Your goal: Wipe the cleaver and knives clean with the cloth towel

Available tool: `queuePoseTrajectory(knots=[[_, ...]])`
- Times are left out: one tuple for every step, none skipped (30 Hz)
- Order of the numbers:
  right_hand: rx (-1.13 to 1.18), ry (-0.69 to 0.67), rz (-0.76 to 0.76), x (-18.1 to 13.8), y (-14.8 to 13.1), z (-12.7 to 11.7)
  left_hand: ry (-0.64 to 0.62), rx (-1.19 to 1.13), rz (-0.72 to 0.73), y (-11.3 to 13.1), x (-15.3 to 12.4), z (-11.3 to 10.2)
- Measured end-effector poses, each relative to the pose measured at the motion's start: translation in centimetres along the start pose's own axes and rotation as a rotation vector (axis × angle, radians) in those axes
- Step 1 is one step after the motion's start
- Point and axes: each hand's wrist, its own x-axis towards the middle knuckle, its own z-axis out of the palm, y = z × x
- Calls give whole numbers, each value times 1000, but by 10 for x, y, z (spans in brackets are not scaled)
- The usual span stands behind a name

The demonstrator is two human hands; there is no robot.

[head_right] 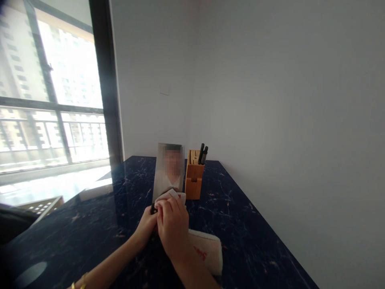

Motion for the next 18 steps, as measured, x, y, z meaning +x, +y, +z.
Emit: queuePoseTrajectory(knots=[[3, 9, 5, 0, 1, 0, -4, 0, 0, 0, 0, 0], [7, 22, 14, 0, 3, 1, -7, 0, 1, 0, 0, 1], [15, 36, 25, -1, 4, 2, -9, 1, 1, -1, -1, 1], [24, 49, 36, -1, 5, 3, -9, 1, 0, -1, -1, 2], [33, 56, 46, -2, 5, 4, -7, 1, -1, -1, -1, 2], [39, 57, 55, -2, 5, 5, -2, 0, -2, -1, -1, 2], [40, 53, 60, -2, 5, 5, 5, -1, -1, 0, -1, 2], [37, 48, 60, -3, 4, 6, 14, -3, 2, 1, -2, 3], [30, 45, 55, -3, 3, 6, 22, -5, 7, 2, -2, 3], [23, 46, 43, -3, 1, 6, 32, -7, 13, 3, -2, 3], [16, 50, 25, -4, 0, 6, 39, -10, 19, 4, -2, 3], [8, 51, 7, -4, -1, 6, 45, -12, 25, 6, -2, 3], [-3, 52, -11, -4, -1, 5, 49, -14, 30, 7, -2, 3], [-18, 53, -27, -4, -2, 5, 52, -15, 34, 8, -2, 3], [-36, 51, -40, -4, -2, 5, 54, -16, 39, 8, -2, 4], [-53, 52, -51, -4, -1, 5, 54, -16, 42, 9, -2, 4], [-63, 52, -62, -4, -1, 5, 54, -16, 44, 8, -1, 4], [-66, 52, -73, -4, 0, 5, 54, -15, 44, 8, -1, 4]])
